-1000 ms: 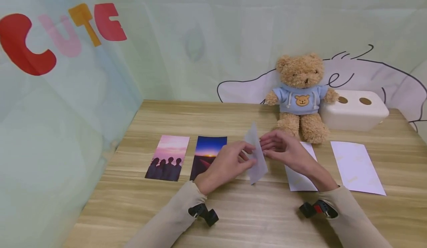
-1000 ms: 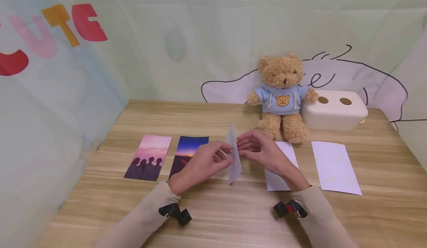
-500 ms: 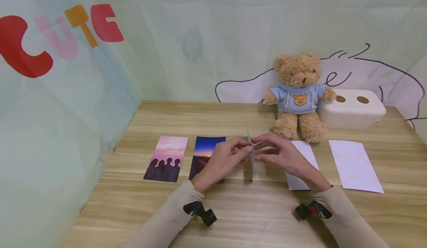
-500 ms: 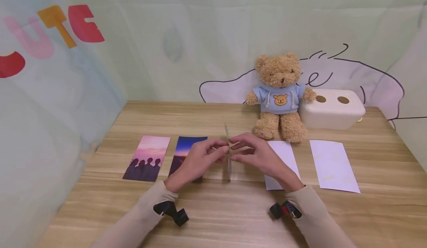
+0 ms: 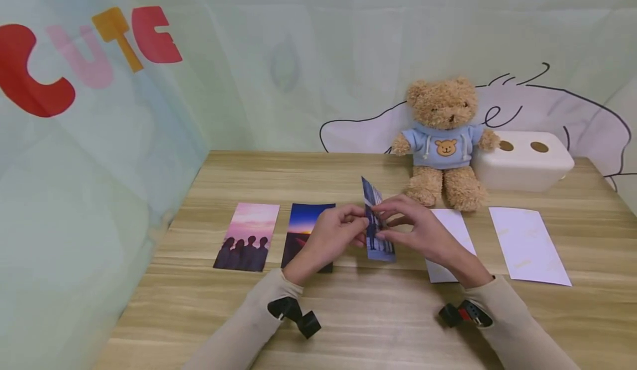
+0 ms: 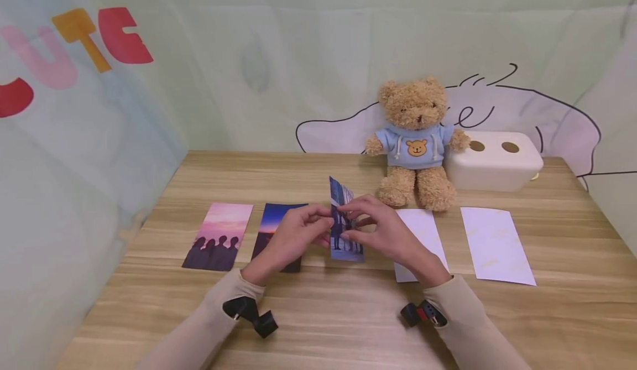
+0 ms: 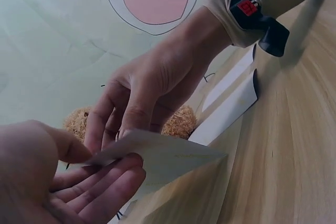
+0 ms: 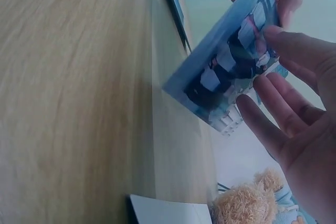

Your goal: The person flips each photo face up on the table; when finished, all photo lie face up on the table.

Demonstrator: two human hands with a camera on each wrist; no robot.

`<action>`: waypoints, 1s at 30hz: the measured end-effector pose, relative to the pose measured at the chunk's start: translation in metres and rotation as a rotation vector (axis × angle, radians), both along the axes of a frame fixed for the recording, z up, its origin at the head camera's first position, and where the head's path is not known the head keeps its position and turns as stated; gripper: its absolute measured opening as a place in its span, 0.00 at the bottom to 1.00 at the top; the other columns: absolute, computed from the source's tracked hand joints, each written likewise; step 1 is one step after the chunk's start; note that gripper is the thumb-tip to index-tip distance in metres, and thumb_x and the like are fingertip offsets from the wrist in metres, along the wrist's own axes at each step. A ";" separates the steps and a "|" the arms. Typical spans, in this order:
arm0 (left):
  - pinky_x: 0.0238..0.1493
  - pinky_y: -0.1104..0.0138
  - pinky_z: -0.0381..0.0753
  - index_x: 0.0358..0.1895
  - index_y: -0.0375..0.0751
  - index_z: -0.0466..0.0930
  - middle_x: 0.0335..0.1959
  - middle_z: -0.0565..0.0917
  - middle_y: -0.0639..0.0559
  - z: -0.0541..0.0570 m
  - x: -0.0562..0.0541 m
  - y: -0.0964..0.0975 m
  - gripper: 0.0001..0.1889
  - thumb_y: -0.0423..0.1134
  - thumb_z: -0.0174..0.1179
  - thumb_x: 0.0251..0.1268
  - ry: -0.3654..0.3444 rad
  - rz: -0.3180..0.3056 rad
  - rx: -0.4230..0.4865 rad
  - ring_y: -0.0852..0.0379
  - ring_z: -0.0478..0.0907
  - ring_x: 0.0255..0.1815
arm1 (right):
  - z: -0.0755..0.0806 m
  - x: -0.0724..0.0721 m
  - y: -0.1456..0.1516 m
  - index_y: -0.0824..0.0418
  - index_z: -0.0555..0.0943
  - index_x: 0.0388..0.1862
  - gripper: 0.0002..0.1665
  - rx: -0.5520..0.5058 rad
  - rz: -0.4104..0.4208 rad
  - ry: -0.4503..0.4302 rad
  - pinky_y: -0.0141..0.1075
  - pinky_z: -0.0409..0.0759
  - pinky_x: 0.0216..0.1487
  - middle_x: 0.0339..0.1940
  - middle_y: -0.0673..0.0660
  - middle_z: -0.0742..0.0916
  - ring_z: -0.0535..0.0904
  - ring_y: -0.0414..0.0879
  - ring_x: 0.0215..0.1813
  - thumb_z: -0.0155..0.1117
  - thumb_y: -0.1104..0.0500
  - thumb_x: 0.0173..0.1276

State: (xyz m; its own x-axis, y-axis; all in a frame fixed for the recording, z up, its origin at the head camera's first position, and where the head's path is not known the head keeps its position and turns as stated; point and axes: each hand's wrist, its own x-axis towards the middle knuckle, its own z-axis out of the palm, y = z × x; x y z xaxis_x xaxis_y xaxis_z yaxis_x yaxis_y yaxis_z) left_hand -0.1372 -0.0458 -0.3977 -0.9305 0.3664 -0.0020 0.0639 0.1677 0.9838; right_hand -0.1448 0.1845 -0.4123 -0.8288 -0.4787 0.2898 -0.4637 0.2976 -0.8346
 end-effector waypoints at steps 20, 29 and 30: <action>0.41 0.54 0.90 0.56 0.33 0.82 0.45 0.87 0.44 0.003 -0.003 -0.004 0.15 0.24 0.67 0.69 0.029 0.136 -0.002 0.53 0.86 0.40 | -0.001 -0.006 0.004 0.68 0.86 0.50 0.13 0.118 -0.278 0.108 0.48 0.89 0.47 0.48 0.62 0.85 0.88 0.58 0.46 0.75 0.72 0.68; 0.38 0.60 0.89 0.59 0.33 0.80 0.47 0.84 0.42 0.004 -0.005 -0.006 0.19 0.21 0.67 0.67 0.087 0.160 0.016 0.53 0.84 0.38 | -0.003 -0.007 0.007 0.70 0.85 0.51 0.14 0.140 -0.369 0.044 0.47 0.88 0.49 0.51 0.66 0.84 0.87 0.59 0.48 0.76 0.68 0.69; 0.38 0.59 0.89 0.59 0.33 0.80 0.47 0.84 0.42 0.004 -0.005 -0.006 0.18 0.21 0.66 0.67 0.090 0.160 0.020 0.53 0.84 0.38 | -0.003 -0.007 0.007 0.69 0.85 0.51 0.14 0.140 -0.375 0.034 0.48 0.88 0.50 0.52 0.66 0.83 0.87 0.59 0.48 0.76 0.68 0.69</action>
